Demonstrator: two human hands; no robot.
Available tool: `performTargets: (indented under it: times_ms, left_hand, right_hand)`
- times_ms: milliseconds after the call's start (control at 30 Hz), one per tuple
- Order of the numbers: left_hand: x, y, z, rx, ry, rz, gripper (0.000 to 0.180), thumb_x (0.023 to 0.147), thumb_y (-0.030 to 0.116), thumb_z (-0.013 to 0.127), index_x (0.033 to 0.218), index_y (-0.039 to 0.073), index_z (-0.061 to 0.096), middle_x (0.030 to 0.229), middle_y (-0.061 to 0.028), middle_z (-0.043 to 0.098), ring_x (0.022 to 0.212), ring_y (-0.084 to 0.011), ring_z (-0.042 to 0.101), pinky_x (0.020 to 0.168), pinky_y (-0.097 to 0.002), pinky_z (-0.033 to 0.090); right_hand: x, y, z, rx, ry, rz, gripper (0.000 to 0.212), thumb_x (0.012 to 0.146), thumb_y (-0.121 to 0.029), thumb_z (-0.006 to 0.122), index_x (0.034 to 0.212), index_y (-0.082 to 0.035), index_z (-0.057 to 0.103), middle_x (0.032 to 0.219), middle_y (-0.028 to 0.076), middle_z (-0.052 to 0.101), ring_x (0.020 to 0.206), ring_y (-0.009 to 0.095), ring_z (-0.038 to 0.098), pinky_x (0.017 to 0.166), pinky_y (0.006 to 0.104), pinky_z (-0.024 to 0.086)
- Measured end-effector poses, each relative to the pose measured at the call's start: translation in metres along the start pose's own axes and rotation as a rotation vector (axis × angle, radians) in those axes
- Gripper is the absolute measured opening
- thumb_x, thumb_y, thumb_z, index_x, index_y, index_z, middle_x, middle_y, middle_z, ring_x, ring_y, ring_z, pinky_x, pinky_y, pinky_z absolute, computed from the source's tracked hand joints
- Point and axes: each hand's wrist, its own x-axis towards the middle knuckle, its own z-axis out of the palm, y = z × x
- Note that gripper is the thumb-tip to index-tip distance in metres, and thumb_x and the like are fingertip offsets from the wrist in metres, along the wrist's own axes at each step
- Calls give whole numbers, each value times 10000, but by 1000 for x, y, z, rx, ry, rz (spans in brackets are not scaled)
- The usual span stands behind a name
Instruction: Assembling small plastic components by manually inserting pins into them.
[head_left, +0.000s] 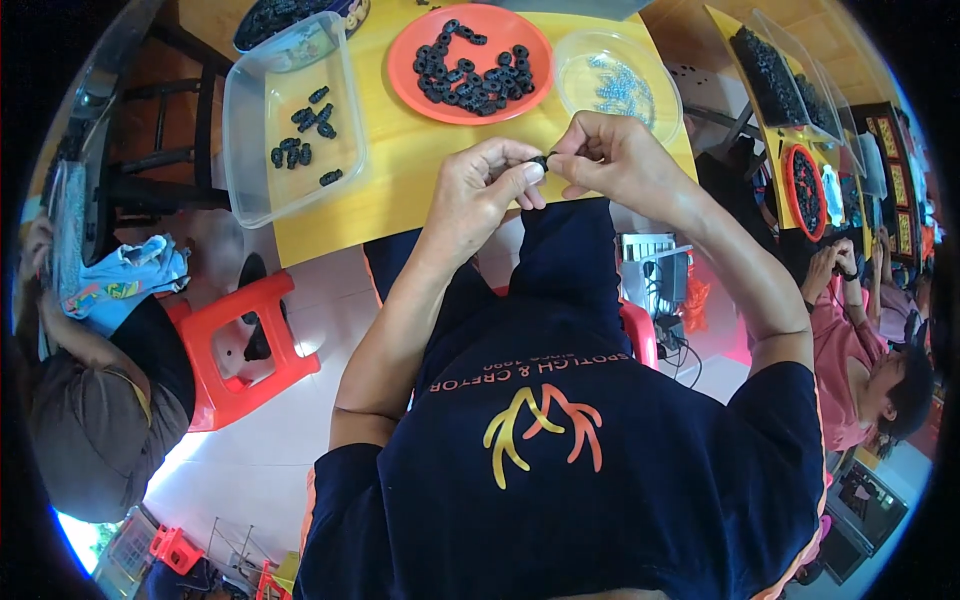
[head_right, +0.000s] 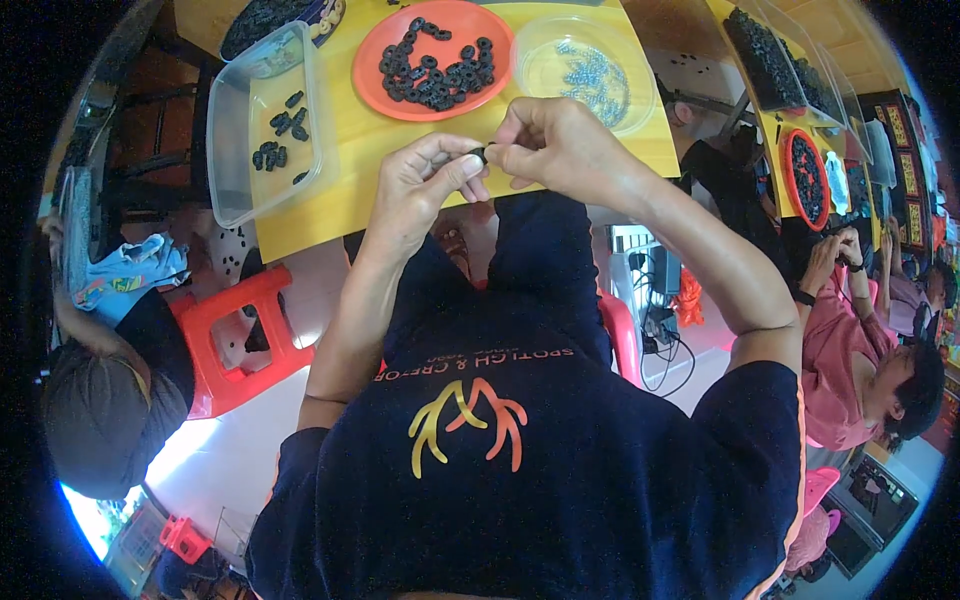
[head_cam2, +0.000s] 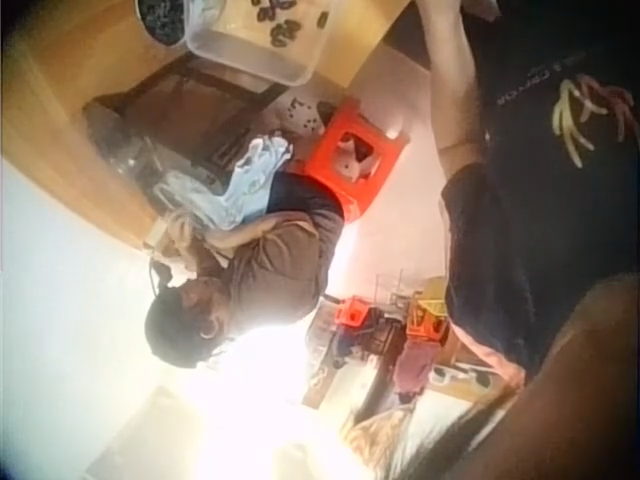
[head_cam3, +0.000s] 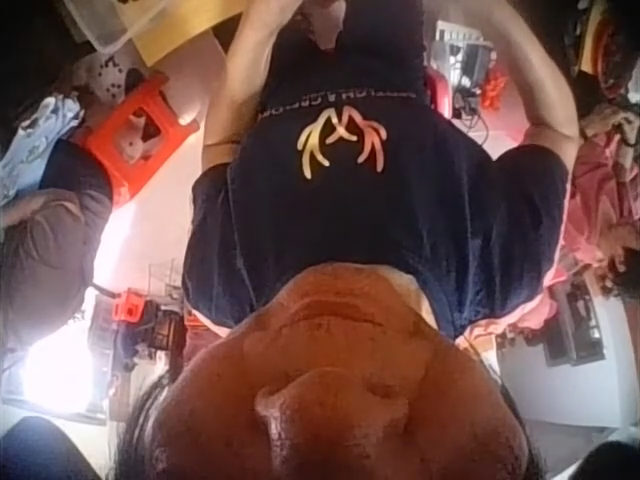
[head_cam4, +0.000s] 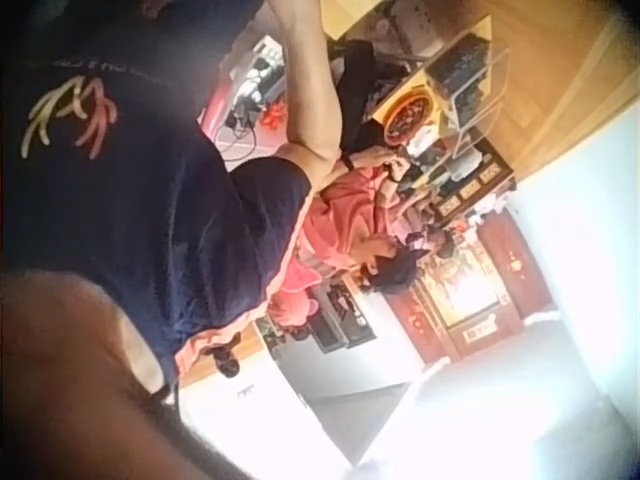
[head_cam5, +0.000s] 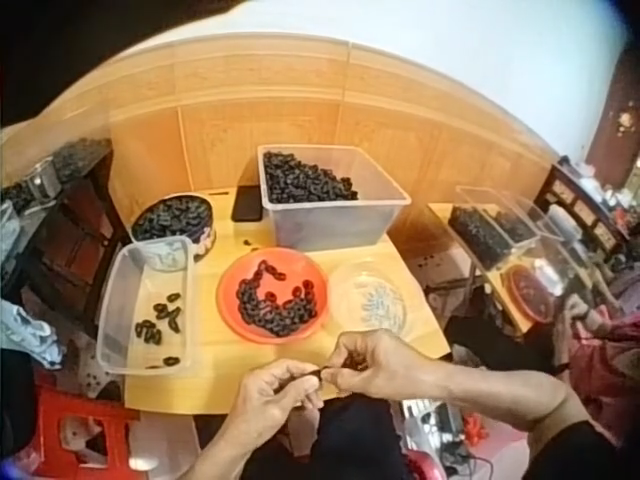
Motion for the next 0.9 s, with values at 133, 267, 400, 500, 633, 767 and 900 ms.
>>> performTargets:
  times_ms: [133,267,400,500,633,767,900]
  left_hand:
    - [0,4,4,31,-6,21,115,908,47,604,979,-37,636,779,-65,655,654,-105,634,581,-234,502]
    - [-1,5,2,48,-18,35,117,909,48,604,984,-36,637,775,-61,653,652,-105,633,576,-232,501]
    - [-2,13,4,42,-67,16,118,911,59,603,980,-29,640,795,-55,653,684,-108,631,613,-237,494]
    - [-1,11,1,120,-85,155,120,907,75,612,980,-15,641,819,-39,653,700,-105,612,640,-240,481]
    - [-2,11,-4,194,-113,176,124,904,101,631,985,9,640,842,-9,643,697,-82,565,644,-235,457]
    - [-6,17,-1,137,-110,59,130,908,107,632,989,5,637,845,-4,634,695,-59,542,635,-226,445]
    - [-6,18,0,114,-98,-5,152,917,139,640,1014,23,627,855,-2,626,785,-63,568,702,-224,451]
  right_hand:
    - [-1,-4,-5,142,-14,79,159,902,-132,655,873,12,594,823,47,630,710,89,632,667,242,589]
    - [2,1,-12,321,-107,202,158,893,-152,677,872,-12,606,785,25,599,717,104,641,685,293,608]
    - [3,19,-23,615,-298,278,166,884,-191,694,877,-42,621,735,-6,559,684,93,613,700,393,614]
    - [1,25,-15,695,-347,274,168,886,-211,691,920,-61,623,781,-13,567,675,81,588,710,408,610]
    - [-5,25,-7,679,-279,129,171,879,-163,695,984,-55,614,831,-17,578,711,66,587,703,341,606]
    - [-9,23,-1,510,-77,-98,176,888,-109,679,1018,-18,605,897,32,633,756,87,626,715,284,597]
    - [-16,18,7,393,57,-173,177,891,-93,674,1029,2,616,911,65,661,812,126,664,732,271,585]
